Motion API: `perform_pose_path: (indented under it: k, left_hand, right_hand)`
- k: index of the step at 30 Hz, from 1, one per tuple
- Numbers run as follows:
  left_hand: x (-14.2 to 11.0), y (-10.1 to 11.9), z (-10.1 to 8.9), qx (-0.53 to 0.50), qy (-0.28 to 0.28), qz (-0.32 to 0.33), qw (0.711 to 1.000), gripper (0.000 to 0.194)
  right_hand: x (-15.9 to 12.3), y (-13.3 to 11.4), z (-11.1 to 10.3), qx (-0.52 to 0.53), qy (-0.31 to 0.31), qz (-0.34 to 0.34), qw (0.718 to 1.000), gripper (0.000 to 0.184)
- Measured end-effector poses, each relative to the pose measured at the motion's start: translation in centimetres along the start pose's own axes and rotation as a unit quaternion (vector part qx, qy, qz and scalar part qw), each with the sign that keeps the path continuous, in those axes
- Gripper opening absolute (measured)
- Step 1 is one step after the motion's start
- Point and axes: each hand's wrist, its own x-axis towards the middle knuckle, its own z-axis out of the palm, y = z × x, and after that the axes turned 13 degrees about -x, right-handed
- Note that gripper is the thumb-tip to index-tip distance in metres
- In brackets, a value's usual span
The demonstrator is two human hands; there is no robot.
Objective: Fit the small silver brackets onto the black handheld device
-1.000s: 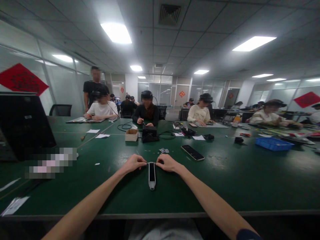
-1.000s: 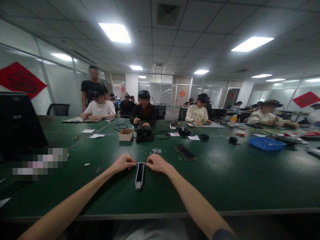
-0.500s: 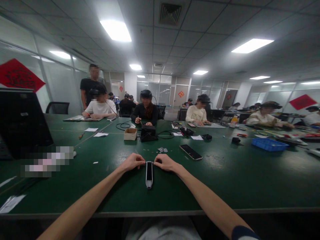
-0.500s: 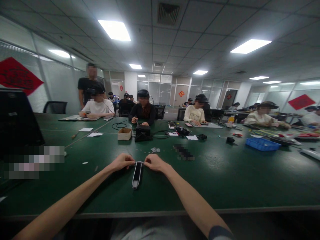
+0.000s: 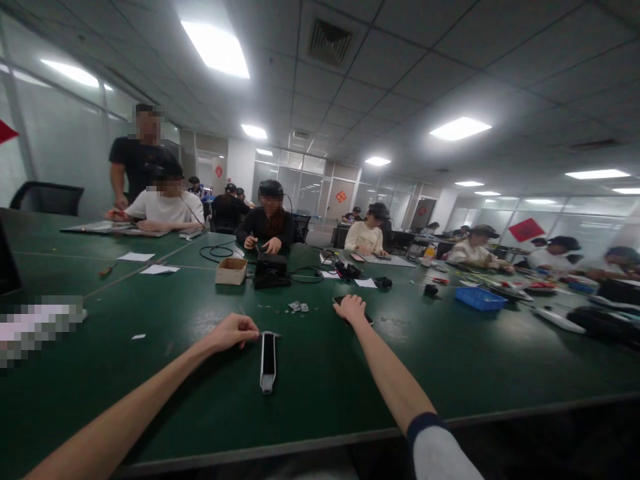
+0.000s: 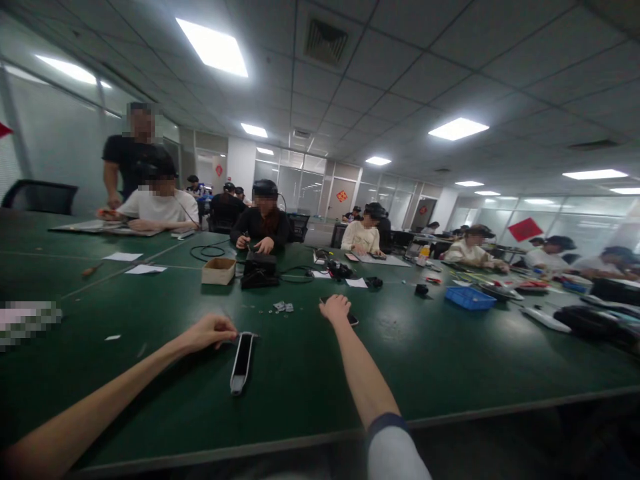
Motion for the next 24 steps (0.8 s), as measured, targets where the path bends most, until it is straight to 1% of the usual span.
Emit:
perform_pose_path:
  k: [3,6,10,13,14,16,17,18,19,20,21,23,24]
  left_hand:
    - [0.0,0.0,-0.1,0.005,-0.009,-0.002,1.0,0.048]
    - [-0.1,0.3,0.0,0.006,-0.006,-0.004,1.0,0.048]
    - [-0.2,0.5,0.0,-0.002,-0.008,-0.013,1.0,0.05]
    - [-0.1,0.3,0.0,-0.005,-0.008,-0.01,1.0,0.05]
    - [-0.1,0.3,0.0,-0.007,-0.008,-0.007,1.0,0.049]
    - [-0.1,0.1,0.0,-0.013,-0.011,-0.004,1.0,0.049]
    - [-0.1,0.1,0.0,-0.018,-0.012,-0.004,1.0,0.048]
    - [-0.1,0.0,0.0,-0.023,-0.008,-0.004,1.0,0.047]
    - [-0.2,0.0,0.0,-0.027,-0.006,-0.003,1.0,0.047]
    - [-0.2,0.0,0.0,-0.03,-0.004,-0.001,1.0,0.046]
    - [-0.2,-0.1,-0.1,-0.034,-0.002,0.002,0.999,0.045]
    - [-0.4,-0.1,-0.1,-0.042,-0.002,0.006,0.999,0.043]
    - [-0.4,-0.1,-0.2,-0.046,-0.002,0.007,0.999,0.042]
  right_hand:
    - [0.4,-0.1,1.3,0.003,-0.011,0.012,1.0,0.067]
    - [0.4,-0.4,1.5,0.006,0.003,0.013,1.0,0.067]
    - [-0.1,-0.2,0.7,0.018,0.004,0.018,1.0,0.067]
    - [-1.1,-0.4,-0.1,0.019,-0.001,0.022,1.0,0.07]
    - [-1.7,-0.6,-0.4,0.013,0.009,0.022,1.0,0.072]
    - [-3.3,-1.4,-1.1,0.0,0.059,0.005,0.998,0.073]
    - [-4.2,-1.9,-1.6,0.003,0.088,-0.021,0.996,0.072]
    - [-5.3,-2.5,-2.2,0.018,0.123,-0.062,0.99,0.066]
    - [-6.5,-3.0,-2.8,0.043,0.152,-0.115,0.981,0.058]
    - [-7.7,-3.6,-3.5,0.075,0.165,-0.182,0.966,0.049]
    - [-8.9,-4.0,-4.1,0.109,0.158,-0.257,0.947,0.04]
    - [-11.1,-4.7,-5.1,0.158,0.095,-0.399,0.898,0.027]
    - [-12.0,-4.8,-5.4,0.173,0.074,-0.436,0.88,0.024]
